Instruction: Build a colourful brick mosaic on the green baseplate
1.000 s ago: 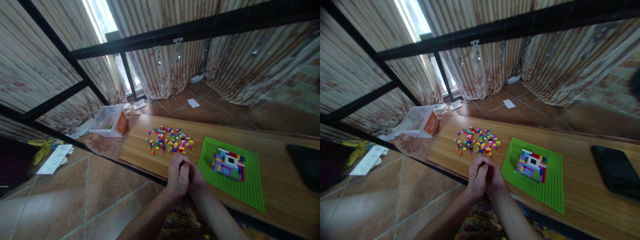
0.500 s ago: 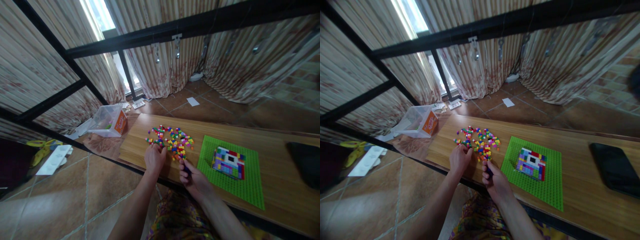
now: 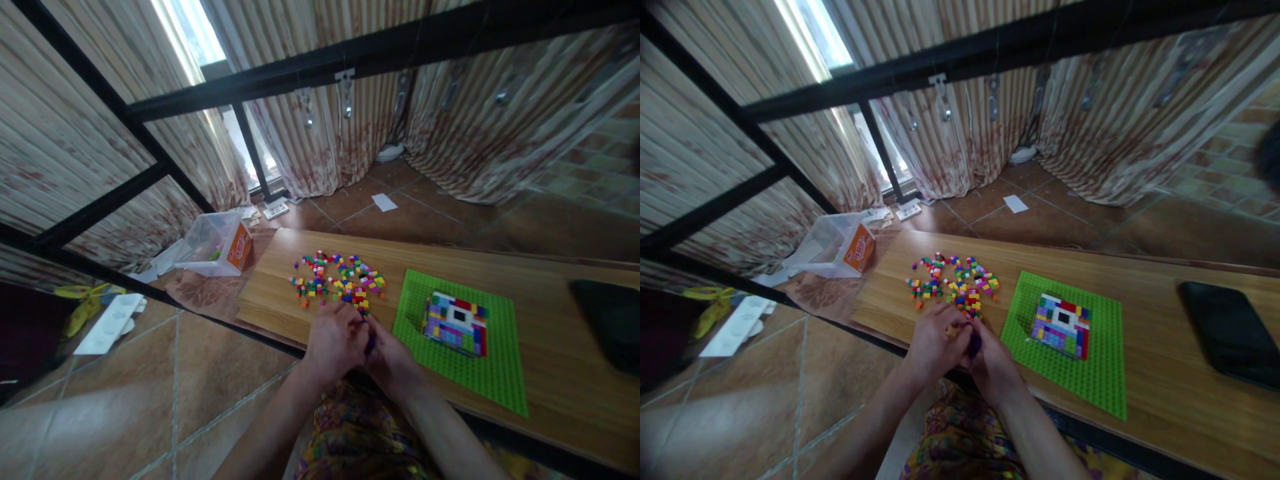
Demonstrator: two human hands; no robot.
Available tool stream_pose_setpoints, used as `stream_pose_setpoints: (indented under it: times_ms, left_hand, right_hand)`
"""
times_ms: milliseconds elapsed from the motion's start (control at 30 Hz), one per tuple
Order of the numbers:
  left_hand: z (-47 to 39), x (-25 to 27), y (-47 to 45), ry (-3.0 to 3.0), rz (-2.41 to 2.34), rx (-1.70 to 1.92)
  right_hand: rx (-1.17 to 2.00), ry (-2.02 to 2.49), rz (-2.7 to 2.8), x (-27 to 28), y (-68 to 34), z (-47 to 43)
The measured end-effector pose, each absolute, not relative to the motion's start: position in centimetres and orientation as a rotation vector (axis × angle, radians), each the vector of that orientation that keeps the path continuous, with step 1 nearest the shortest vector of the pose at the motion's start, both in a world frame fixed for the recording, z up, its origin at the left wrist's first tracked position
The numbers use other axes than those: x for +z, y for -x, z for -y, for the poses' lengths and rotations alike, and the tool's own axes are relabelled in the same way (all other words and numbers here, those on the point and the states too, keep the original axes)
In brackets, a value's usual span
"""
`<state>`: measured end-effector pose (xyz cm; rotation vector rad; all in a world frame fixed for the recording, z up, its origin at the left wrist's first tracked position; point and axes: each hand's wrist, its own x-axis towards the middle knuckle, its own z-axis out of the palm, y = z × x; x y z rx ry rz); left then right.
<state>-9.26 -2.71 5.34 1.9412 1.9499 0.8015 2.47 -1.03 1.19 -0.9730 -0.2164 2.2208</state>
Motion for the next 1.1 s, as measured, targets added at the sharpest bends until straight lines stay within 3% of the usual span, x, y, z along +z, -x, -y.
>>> stream_pose_setpoints:
  times_ms: [200, 333, 467, 700, 1100]
  left_hand:
    - [3.4, 5.7, 8.1, -1.905, -1.852, 0.826]
    - [0.9, 5.2, 11.9, -1.733, -2.194, 0.885]
    - [-2.0, 4.0, 15.6, -1.653, -2.489, 0.582]
    - [-3.8, 3.5, 15.8, -1.820, -2.518, 0.238]
    - [-4.8, 2.6, 16.4, -1.909, -2.426, 0.224]
  right_hand:
    - [2.196, 1.032, 0.247, 1.3, -2.8, 1.1]
    - [2.199, 1.052, 0.278, 1.6, -3.7, 1.0]
    - [2.175, 1.085, 0.308, 2.1, -4.0, 1.1]
    - [2.182, 1.153, 0.327, 2.3, -3.8, 1.3]
    - [2.151, 1.146, 0.335, 2.3, -3.9, 1.2]
